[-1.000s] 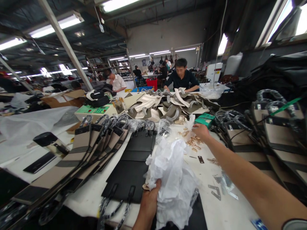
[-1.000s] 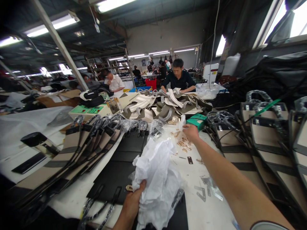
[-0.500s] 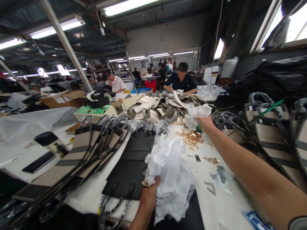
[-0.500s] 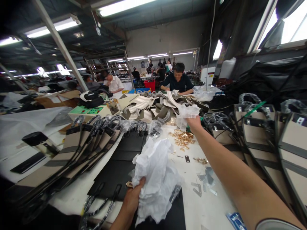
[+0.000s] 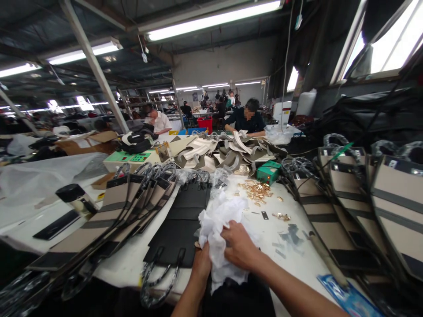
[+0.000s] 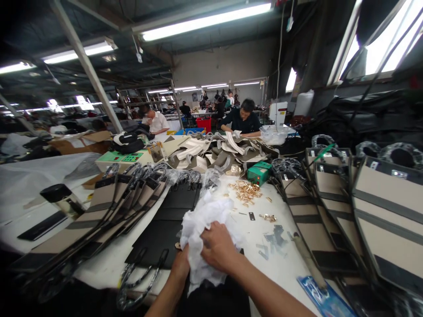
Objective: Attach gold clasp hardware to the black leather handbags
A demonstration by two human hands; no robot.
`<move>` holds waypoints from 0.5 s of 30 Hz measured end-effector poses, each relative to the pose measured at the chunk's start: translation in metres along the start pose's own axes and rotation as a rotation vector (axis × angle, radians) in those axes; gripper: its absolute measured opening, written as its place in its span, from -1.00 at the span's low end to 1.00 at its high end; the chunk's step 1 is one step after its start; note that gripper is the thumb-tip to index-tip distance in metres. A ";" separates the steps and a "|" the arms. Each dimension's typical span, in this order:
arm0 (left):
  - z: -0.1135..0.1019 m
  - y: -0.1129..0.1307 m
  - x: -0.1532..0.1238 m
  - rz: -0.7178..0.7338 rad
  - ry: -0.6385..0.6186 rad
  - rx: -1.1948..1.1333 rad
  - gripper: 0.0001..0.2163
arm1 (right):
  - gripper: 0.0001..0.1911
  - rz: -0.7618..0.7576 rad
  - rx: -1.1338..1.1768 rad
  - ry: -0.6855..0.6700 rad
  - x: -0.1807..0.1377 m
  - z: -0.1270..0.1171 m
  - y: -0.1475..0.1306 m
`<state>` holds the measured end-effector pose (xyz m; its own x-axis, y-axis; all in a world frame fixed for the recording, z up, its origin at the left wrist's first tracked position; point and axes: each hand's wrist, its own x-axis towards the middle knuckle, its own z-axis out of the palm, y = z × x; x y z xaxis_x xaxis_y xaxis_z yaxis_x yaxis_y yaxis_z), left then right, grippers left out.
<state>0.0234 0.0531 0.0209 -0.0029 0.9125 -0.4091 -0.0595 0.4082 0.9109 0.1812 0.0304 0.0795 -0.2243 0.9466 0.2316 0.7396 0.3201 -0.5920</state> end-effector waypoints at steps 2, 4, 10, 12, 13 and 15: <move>0.002 0.000 0.001 0.003 -0.068 -0.120 -0.54 | -0.76 0.015 -0.126 -0.026 -0.009 0.009 -0.007; 0.005 0.000 0.002 0.047 -0.117 -0.221 -0.50 | -0.65 0.028 -0.192 -0.062 -0.012 0.011 -0.008; 0.001 0.003 0.003 0.037 0.024 0.113 -0.65 | -0.60 0.047 -0.262 -0.120 -0.013 0.016 -0.006; -0.003 0.003 0.002 0.077 -0.011 0.114 -0.68 | -0.62 0.017 -0.228 -0.123 -0.017 0.018 -0.008; -0.005 0.003 0.001 0.096 -0.031 0.105 -0.69 | -0.62 0.000 -0.185 -0.107 -0.019 0.018 -0.011; -0.007 0.004 -0.005 0.139 -0.037 0.120 -0.70 | -0.67 -0.026 -0.041 -0.038 -0.026 0.015 -0.016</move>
<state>0.0158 0.0497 0.0263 0.0337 0.9597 -0.2789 0.0583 0.2767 0.9592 0.1658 0.0014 0.0708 -0.2674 0.9390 0.2163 0.7586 0.3436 -0.5536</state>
